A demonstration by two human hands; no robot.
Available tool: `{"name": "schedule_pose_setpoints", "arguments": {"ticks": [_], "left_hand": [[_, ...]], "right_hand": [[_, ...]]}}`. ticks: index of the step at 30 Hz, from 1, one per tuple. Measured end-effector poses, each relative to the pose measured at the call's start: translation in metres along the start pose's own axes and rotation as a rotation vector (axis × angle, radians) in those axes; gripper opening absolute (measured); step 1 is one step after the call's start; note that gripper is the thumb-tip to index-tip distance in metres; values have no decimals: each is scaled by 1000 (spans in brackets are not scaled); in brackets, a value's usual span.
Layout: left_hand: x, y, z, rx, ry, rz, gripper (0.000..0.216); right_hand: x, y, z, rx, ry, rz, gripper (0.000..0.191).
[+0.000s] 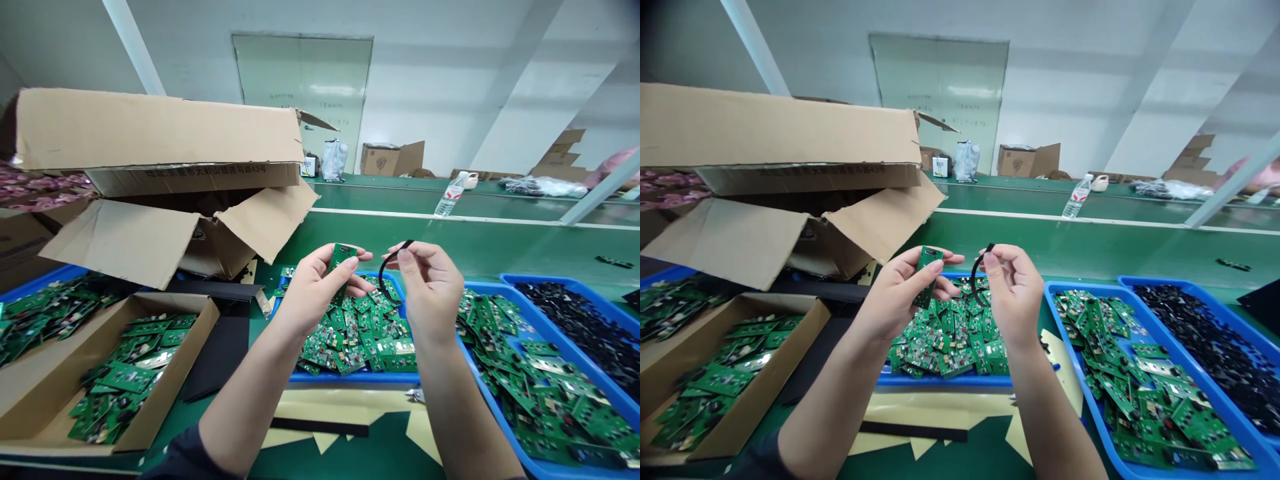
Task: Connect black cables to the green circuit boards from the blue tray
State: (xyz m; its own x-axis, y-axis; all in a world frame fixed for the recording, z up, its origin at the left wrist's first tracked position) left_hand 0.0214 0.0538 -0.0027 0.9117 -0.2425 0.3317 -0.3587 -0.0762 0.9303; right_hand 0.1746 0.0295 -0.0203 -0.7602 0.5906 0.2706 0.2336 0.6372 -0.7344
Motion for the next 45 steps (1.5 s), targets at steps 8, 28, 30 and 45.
{"name": "schedule_pose_setpoints", "arguments": {"ticks": [8,28,30,45], "left_hand": [[1,-9,-2,-68,-116,-54,22],[5,-14,1,-106,-139,-233,37],[5,-14,1,-100,-121,-245,35],[9,-14,1,-138,-46,-143,33]], "right_hand": [[7,-23,5,-376,-466,272,13],[10,-22,11,-536,-508,570,19],[10,-22,11,-532,-502,569,20],[12,-26,13,-606,-459,565,21]]}}
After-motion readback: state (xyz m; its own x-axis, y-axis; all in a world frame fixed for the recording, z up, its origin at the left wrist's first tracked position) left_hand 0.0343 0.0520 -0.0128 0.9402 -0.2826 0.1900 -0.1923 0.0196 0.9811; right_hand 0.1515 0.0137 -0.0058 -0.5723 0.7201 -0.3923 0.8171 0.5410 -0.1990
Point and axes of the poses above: each hand's wrist, its own z-axis away from the middle knuckle, its own x-axis out of the palm, y = z × x, the point moved 4 cm from there along -z, towards the middle knuckle, and after that the axes turned 12 degrees about y, right-handed, at the moved point
